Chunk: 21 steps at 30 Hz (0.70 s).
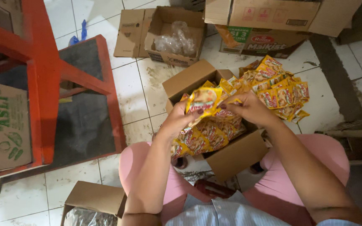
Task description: The person packs seasoning packets into a cardboard box by hand while sitting on the tiled floor of a storage room.
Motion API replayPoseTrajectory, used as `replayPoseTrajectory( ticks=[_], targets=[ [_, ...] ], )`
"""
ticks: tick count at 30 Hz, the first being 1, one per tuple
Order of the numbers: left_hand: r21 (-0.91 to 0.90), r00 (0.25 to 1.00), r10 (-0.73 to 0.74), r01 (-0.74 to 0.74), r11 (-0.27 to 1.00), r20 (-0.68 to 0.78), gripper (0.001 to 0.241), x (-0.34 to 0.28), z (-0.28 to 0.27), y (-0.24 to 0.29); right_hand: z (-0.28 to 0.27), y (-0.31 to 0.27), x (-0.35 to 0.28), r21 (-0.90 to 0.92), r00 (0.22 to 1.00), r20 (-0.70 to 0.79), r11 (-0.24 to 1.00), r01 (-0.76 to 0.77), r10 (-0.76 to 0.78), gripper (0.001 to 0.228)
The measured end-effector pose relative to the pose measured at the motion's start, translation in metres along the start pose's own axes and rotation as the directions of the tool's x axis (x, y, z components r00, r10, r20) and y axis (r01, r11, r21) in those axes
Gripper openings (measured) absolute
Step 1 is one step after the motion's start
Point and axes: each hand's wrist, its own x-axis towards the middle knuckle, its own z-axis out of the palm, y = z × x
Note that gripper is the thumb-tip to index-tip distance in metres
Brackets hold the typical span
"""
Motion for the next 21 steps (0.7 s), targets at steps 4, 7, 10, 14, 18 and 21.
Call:
replayPoseTrajectory(
  ticks=[4,7,10,14,18,21],
  targets=[
    [-0.194,0.976,-0.089,0.128,0.973,0.199,0.06,-0.009,-0.008,0.015,-0.002,-0.002,0.004,0.014,0.997,-0.075,1.0,-0.003,0.004,0.02],
    [0.485,0.998,0.008,-0.036,0.874,0.059,0.063,-0.01,-0.005,0.001,0.0,-0.006,0.005,0.197,0.995,-0.087,0.98,-0.025,0.043,0.021],
    [0.232,0.998,-0.031,0.041,0.972,-0.047,0.048,0.005,-0.005,-0.026,0.003,-0.013,0.006,0.168,0.995,-0.092,0.985,-0.029,0.046,0.021],
    [0.136,0.988,-0.152,0.147,0.98,0.032,0.048,0.009,-0.022,-0.045,0.001,-0.036,0.005,0.074,0.993,-0.094,0.995,-0.069,0.076,0.022],
    [0.12,0.982,-0.161,0.149,0.982,0.103,0.046,0.015,-0.027,-0.06,0.007,-0.052,0.01,-0.127,0.952,-0.238,0.966,-0.226,0.191,0.036],
    [-0.027,0.967,-0.24,0.243,0.97,0.084,0.048,0.023,-0.031,-0.053,0.001,-0.051,0.006,-0.413,0.897,-0.342,0.902,0.124,-0.28,0.058]
  ],
)
